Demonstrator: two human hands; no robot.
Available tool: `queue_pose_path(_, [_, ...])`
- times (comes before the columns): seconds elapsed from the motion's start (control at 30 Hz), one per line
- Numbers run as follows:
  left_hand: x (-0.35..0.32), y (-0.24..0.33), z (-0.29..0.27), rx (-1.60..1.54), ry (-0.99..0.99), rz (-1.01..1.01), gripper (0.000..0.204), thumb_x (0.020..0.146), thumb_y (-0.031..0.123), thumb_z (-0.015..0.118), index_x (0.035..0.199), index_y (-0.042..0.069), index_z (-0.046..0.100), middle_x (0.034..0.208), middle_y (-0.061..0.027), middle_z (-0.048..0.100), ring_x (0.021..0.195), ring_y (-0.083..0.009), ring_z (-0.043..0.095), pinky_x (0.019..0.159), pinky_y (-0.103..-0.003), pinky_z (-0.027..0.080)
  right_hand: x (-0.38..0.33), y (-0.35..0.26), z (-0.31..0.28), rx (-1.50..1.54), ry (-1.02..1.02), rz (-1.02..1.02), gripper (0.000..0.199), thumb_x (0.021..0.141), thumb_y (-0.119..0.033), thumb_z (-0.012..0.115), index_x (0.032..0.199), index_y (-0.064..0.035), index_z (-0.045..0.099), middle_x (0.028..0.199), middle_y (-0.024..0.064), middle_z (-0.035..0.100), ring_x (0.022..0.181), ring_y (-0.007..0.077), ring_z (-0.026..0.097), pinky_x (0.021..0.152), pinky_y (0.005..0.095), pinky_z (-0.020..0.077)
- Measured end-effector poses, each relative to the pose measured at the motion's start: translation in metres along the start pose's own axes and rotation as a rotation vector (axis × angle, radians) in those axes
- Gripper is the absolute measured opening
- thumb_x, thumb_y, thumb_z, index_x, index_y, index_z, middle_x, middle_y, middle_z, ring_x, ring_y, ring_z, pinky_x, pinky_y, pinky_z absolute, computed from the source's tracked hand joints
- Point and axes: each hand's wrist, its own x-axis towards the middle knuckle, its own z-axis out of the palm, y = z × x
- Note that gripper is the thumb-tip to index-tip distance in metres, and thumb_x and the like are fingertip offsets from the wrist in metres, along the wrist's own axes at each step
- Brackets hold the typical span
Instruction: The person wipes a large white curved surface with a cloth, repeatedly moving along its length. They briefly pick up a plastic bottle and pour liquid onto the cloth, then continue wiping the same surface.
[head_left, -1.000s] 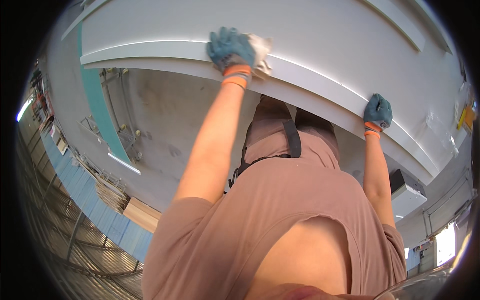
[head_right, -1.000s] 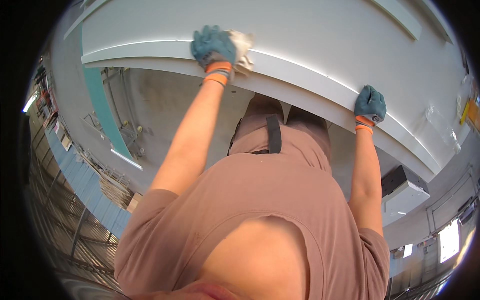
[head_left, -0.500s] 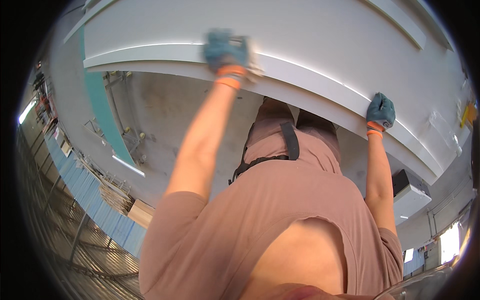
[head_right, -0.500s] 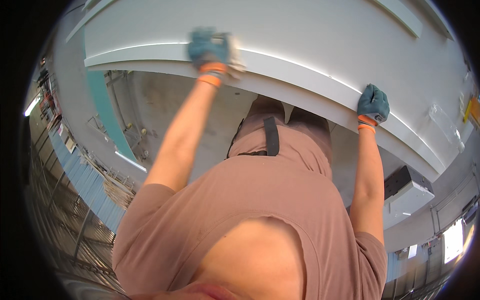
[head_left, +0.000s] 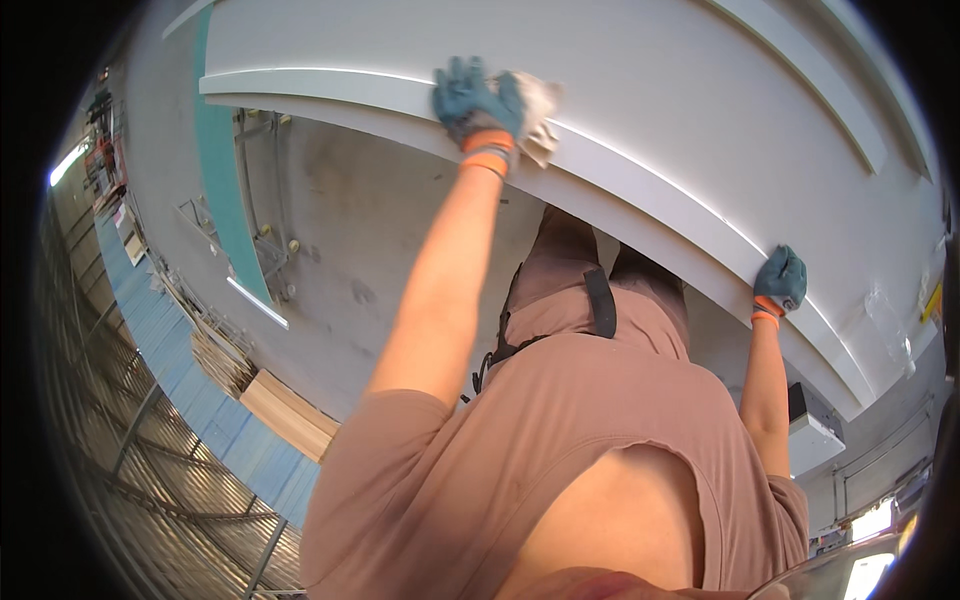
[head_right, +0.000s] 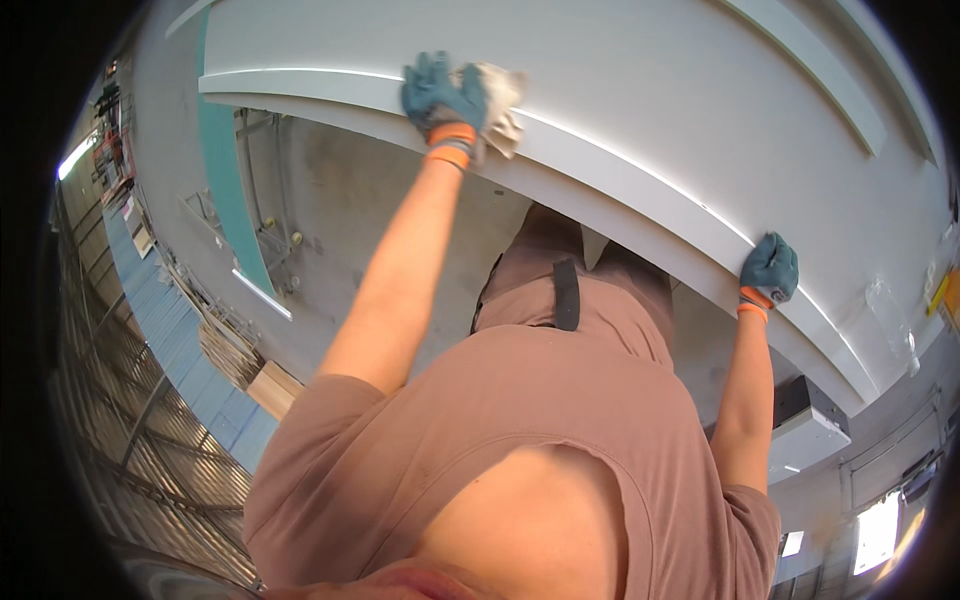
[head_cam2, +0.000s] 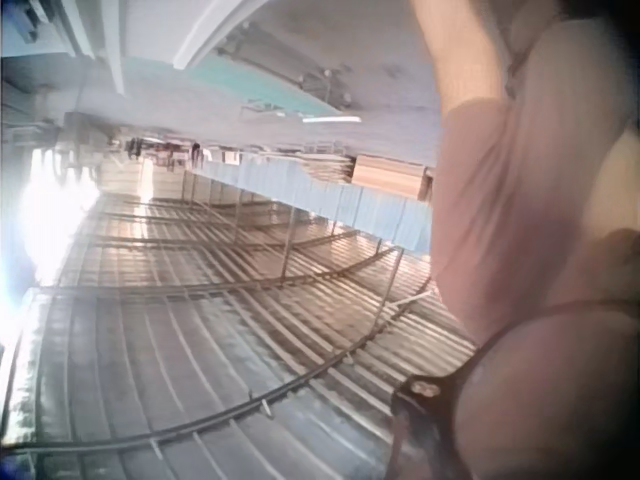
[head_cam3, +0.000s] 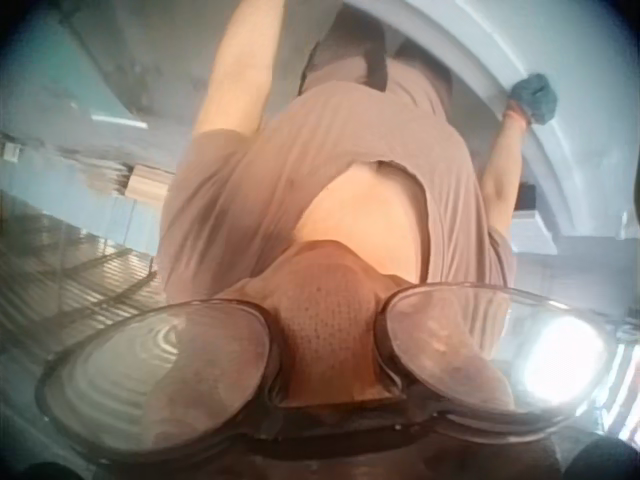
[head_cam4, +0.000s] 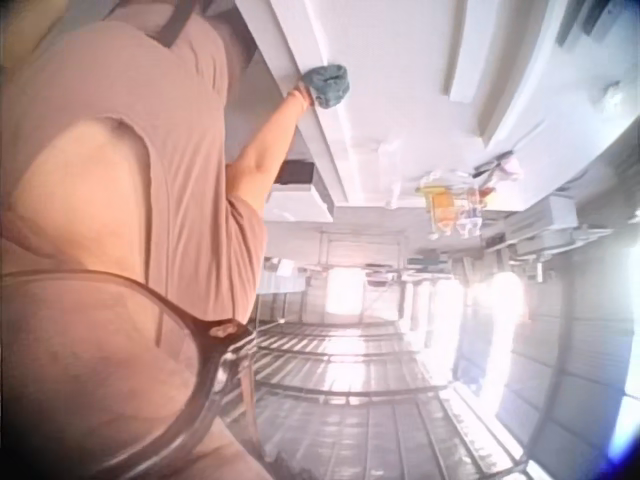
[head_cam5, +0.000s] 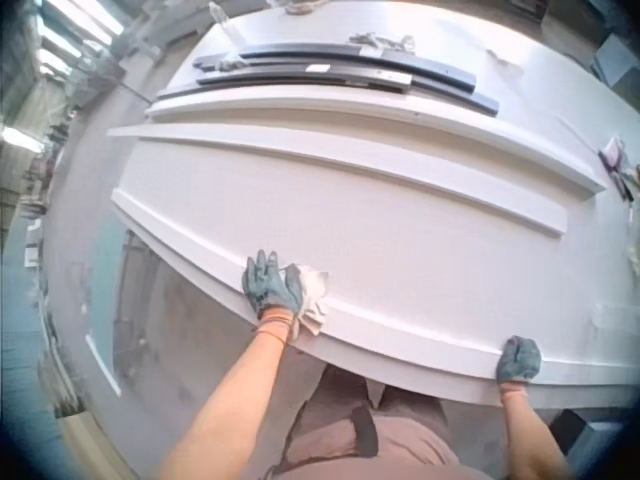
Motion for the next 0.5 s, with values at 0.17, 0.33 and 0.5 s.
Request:
queue_pose_path(0.17, [0.101,-0.161,0.007,0.091,0.005,-0.304,0.063,0.095,0.058,0.059,0.134,0.01,0.073,0.144,-0.017,0.067,0.144,-0.0378,0.053,0.127,-0.048,0.032,-0.001,0.002,0.002,-0.035,-0.057,0.053,0.027,0.102,-0.028,0.066,0.093,-0.0068,0.079,0.092,0.0152,0.077,0.082,0.0365,0.073,0.074,0.0463,0.0584])
queue_pose_path(0.33, [0.115,-0.198,0.013,0.211,0.093,-0.234,0.065,0.094,0.059,0.061,0.137,0.011,0.072,0.147,-0.0173,0.064,0.142,-0.039,0.053,0.117,-0.053,0.041,0.011,-0.019,0.002,-0.203,-0.045,0.078,0.023,0.101,-0.028,0.068,0.101,-0.0086,0.081,0.098,0.0132,0.079,0.088,0.0336,0.075,0.081,0.0434,0.0597])
queue_pose_path(0.5, [0.057,-0.086,-0.007,-0.237,0.002,0.099,0.041,0.083,0.05,0.075,0.108,0.018,0.076,0.136,-0.0116,0.068,0.134,-0.0367,0.057,0.112,-0.057,0.042,0.055,-0.299,0.039,0.27,0.095,-0.076,0.038,0.09,-0.018,0.08,0.126,-0.0105,0.074,0.128,0.0127,0.074,0.117,0.0329,0.069,0.105,0.0442,0.0525])
